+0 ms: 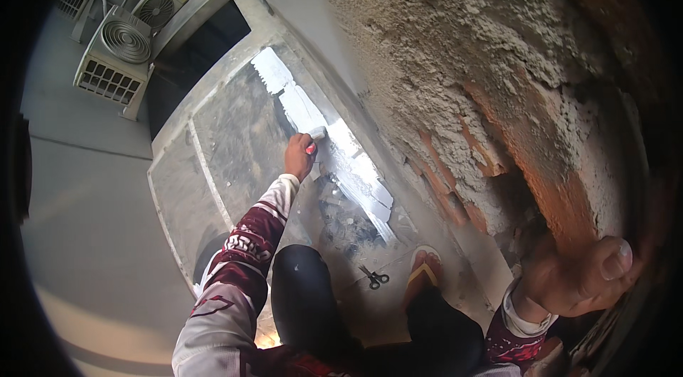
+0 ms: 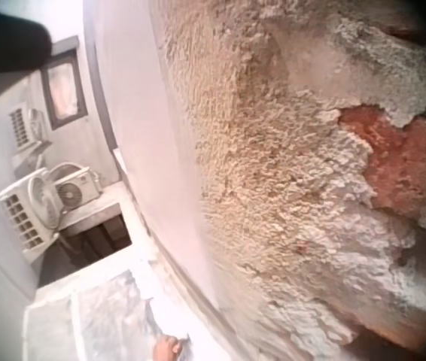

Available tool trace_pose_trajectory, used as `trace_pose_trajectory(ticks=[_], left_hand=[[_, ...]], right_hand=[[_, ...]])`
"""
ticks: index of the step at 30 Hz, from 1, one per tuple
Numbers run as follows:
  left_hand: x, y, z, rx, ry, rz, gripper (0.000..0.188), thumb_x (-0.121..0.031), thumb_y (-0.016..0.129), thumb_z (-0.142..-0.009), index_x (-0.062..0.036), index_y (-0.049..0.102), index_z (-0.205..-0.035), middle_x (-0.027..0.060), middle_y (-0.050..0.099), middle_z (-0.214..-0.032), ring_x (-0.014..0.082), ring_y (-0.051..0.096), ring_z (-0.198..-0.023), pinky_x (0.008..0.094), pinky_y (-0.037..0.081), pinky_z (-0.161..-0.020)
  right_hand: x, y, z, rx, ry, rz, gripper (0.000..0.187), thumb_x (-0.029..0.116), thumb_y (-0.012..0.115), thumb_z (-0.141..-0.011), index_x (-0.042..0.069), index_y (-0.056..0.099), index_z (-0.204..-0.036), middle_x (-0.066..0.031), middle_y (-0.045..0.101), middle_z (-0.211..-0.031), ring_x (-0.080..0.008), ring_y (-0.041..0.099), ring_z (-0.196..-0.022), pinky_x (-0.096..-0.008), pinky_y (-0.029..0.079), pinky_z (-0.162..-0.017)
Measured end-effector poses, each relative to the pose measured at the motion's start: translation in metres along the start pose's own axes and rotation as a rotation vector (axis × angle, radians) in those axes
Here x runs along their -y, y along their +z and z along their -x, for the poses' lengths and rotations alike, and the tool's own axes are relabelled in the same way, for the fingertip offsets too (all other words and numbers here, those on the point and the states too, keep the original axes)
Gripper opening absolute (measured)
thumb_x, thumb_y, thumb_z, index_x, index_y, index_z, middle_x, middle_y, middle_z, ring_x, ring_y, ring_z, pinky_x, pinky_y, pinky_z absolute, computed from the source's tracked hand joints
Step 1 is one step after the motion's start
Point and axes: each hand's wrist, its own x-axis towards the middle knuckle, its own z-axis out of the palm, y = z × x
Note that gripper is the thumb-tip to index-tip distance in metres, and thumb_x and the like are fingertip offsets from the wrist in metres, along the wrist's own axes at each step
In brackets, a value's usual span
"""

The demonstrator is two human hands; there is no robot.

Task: The person paints a vertical wall section with white paint using a brush. They repeatedly dip the brush into a bucket and apply paint to the wall near an air conditioning unit and exposed brickwork.

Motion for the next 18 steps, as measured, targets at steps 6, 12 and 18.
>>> trace_pose_trajectory(ticks=[6, 12, 18], left_hand=[[-0.021, -0.013, 0.028, 0.087, 0.014, 0.014, 0.013, -0.01, 0.065, -0.078, -0.0042, 0.056, -0.085, 0.0175, 0.055, -0.084, 0.0391, 0.055, -0.084, 0.0463, 0.045, -0.072], [-0.039, -0.016, 0.042, 0.14, 0.034, 0.009, 0.014, -0.012, 0.065, -0.081, -0.0045, 0.055, -0.086, 0.0179, 0.054, -0.083, 0.0399, 0.055, -0.081, 0.0467, 0.045, -0.07], [-0.073, -0.016, 0.055, 0.186, 0.039, -0.004, 0.014, -0.013, 0.065, -0.081, -0.0063, 0.054, -0.086, 0.0162, 0.054, -0.083, 0.0386, 0.056, -0.078, 0.0468, 0.046, -0.066]], right_hand=[[0.044, 0.06, -0.017, -0.102, -0.129, -0.138, 0.053, 0.021, 0.046, -0.094, -0.014, 0.044, -0.133, -0.0195, 0.059, -0.11, -0.0246, 0.06, -0.1, -0.0384, 0.046, -0.097], [0.04, 0.05, -0.027, 0.039, -0.383, 0.138, 0.055, 0.029, 0.042, -0.098, -0.012, 0.045, -0.135, -0.0224, 0.051, -0.135, -0.0283, 0.046, -0.127, -0.041, 0.031, -0.11], [0.047, 0.041, -0.021, -0.018, -0.359, -0.035, 0.074, 0.055, 0.035, -0.099, -0.009, 0.044, -0.137, -0.0227, 0.036, -0.148, -0.0318, 0.034, -0.139, -0.0429, 0.023, -0.115]])
